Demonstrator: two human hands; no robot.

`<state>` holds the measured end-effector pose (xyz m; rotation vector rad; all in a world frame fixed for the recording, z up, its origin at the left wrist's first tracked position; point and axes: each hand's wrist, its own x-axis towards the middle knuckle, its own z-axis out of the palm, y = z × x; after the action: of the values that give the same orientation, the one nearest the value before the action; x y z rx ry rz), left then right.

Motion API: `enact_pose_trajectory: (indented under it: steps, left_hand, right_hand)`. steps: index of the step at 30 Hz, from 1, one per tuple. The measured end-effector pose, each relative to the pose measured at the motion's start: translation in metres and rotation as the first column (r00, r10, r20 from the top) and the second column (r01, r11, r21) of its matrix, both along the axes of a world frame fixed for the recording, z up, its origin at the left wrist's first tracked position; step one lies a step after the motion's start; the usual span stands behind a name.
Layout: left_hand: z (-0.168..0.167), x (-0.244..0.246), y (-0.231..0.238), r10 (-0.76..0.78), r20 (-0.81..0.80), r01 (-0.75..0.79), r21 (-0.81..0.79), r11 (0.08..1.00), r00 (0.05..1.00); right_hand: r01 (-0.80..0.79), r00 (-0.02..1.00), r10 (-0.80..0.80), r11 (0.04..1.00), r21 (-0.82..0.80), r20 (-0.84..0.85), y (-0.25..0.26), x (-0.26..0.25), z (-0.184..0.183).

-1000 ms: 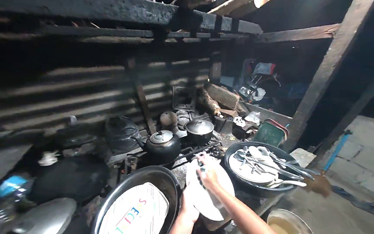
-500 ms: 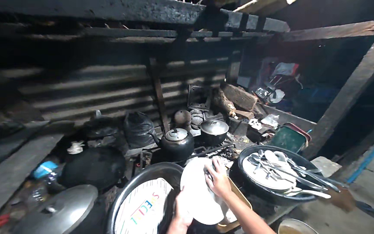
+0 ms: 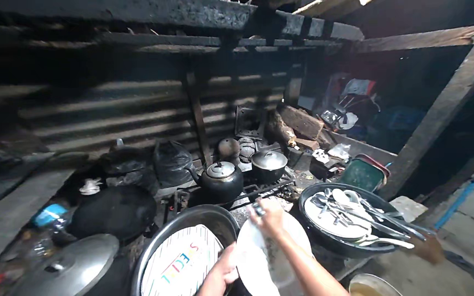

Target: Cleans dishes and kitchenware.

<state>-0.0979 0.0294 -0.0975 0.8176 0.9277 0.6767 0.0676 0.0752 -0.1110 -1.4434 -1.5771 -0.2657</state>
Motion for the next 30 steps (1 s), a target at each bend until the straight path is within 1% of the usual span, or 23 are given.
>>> enact_pose_trajectory:
  steps: [2,3,4,5,6,7,8,9,10,11,13,14,15,16,17,19,21,22,24,25,27,29,30]
  left_hand:
    - [-0.007,-0.003,0.013,-0.093,-0.177,0.12,0.147,0.982,0.98]
    - [-0.009,-0.004,0.014,-0.094,-0.228,0.142,0.207,0.968,0.969]
    - [-0.007,-0.001,0.012,-0.065,-0.244,0.127,0.25,0.96,0.968]
    - [-0.006,0.0,0.007,-0.045,-0.218,0.105,0.272,0.957,0.975]
    - [-0.005,0.002,0.0,0.015,-0.182,0.036,0.272,0.962,0.983]
    - [-0.004,0.004,-0.007,0.102,-0.141,-0.064,0.255,0.965,0.985]
    - [-0.003,0.006,-0.014,0.18,-0.097,-0.157,0.212,0.965,0.979]
    - [-0.003,0.006,-0.017,0.221,-0.066,-0.209,0.153,0.966,0.973]
    - [-0.003,0.004,-0.015,0.209,-0.053,-0.202,0.109,0.973,0.977]
    - [-0.003,0.0,-0.011,0.14,-0.056,-0.134,0.091,0.987,0.989]
    - [-0.003,-0.007,0.002,-0.061,-0.157,0.079,0.109,0.991,0.986]
    - [-0.003,-0.006,0.005,-0.109,-0.257,0.146,0.129,0.981,0.96]
    - [-0.005,-0.004,0.008,-0.109,-0.341,0.164,0.138,0.977,0.934]
    - [-0.006,0.0,0.008,-0.089,-0.371,0.156,0.154,0.976,0.924]
    - [-0.007,0.004,0.007,-0.054,-0.34,0.125,0.192,0.973,0.939]
    - [-0.009,0.01,0.0,0.042,-0.226,0.014,0.24,0.971,0.973]
    - [-0.007,0.016,-0.007,0.216,-0.191,-0.165,0.254,0.953,0.958]
    - [-0.006,0.02,-0.008,0.28,-0.188,-0.226,0.263,0.938,0.941]
    - [-0.009,0.028,-0.007,0.344,-0.187,-0.282,0.294,0.913,0.92]
    - [-0.012,0.033,-0.005,0.367,-0.193,-0.296,0.318,0.901,0.91]
    - [-0.016,0.035,0.003,0.411,-0.2,-0.322,0.365,0.874,0.889]
    - [-0.014,0.025,0.011,0.438,-0.155,-0.36,0.368,0.857,0.885]
    - [-0.013,0.019,0.013,0.455,-0.126,-0.39,0.351,0.852,0.881]
  right_hand:
    - [-0.233,0.964,0.211,0.964,0.131,0.16,-0.007,-0.029,-0.008]
    - [-0.251,0.959,0.215,0.947,0.198,0.187,-0.004,-0.032,-0.012]
    - [-0.193,0.975,0.16,0.954,0.229,0.157,0.0,-0.027,-0.014]
    - [-0.076,0.995,0.062,0.975,0.21,0.074,0.004,-0.015,-0.016]
    - [0.072,0.997,-0.069,0.989,0.126,-0.034,0.007,-0.001,-0.014]
    - [0.198,0.971,-0.199,0.98,-0.02,-0.135,0.008,0.012,-0.006]
    - [0.247,0.937,-0.281,0.953,-0.176,-0.21,0.008,0.021,0.002]
    - [0.251,0.925,-0.31,0.932,-0.26,-0.217,0.007,0.025,0.008]
    - [0.232,0.942,-0.287,0.932,-0.279,-0.173,0.004,0.023,0.011]
    - [0.193,0.971,-0.218,0.958,-0.211,-0.099,0.001,0.015,0.01]
    - [-0.008,0.999,0.008,1.0,-0.005,0.04,-0.006,-0.012,-0.002]
    - [-0.125,0.989,0.12,0.991,0.057,0.085,-0.009,-0.027,-0.007]
    - [-0.205,0.975,0.195,0.975,0.089,0.108,-0.012,-0.038,-0.009]
    - [-0.236,0.969,0.226,0.966,0.108,0.102,-0.011,-0.04,-0.01]
    - [-0.215,0.976,0.209,0.971,0.101,0.062,-0.008,-0.033,-0.012]
    - [-0.035,0.998,0.036,0.999,0.021,-0.046,0.001,-0.005,-0.021]
    - [0.166,0.976,-0.181,0.979,-0.117,-0.125,0.005,0.022,-0.034]
    - [0.185,0.963,-0.219,0.961,-0.204,-0.159,0.002,0.025,-0.04]
    - [0.051,0.959,-0.141,0.938,-0.342,-0.244,-0.016,0.005,-0.047]
    - [-0.052,0.953,-0.062,0.931,-0.36,-0.297,-0.028,-0.012,-0.048]
    - [-0.303,0.919,0.181,0.892,-0.334,-0.351,-0.057,-0.036,-0.052]
    - [-0.438,0.897,0.387,0.841,-0.318,-0.212,-0.073,-0.023,-0.061]
    - [-0.433,0.9,0.427,0.859,-0.273,-0.084,-0.074,-0.004,-0.067]
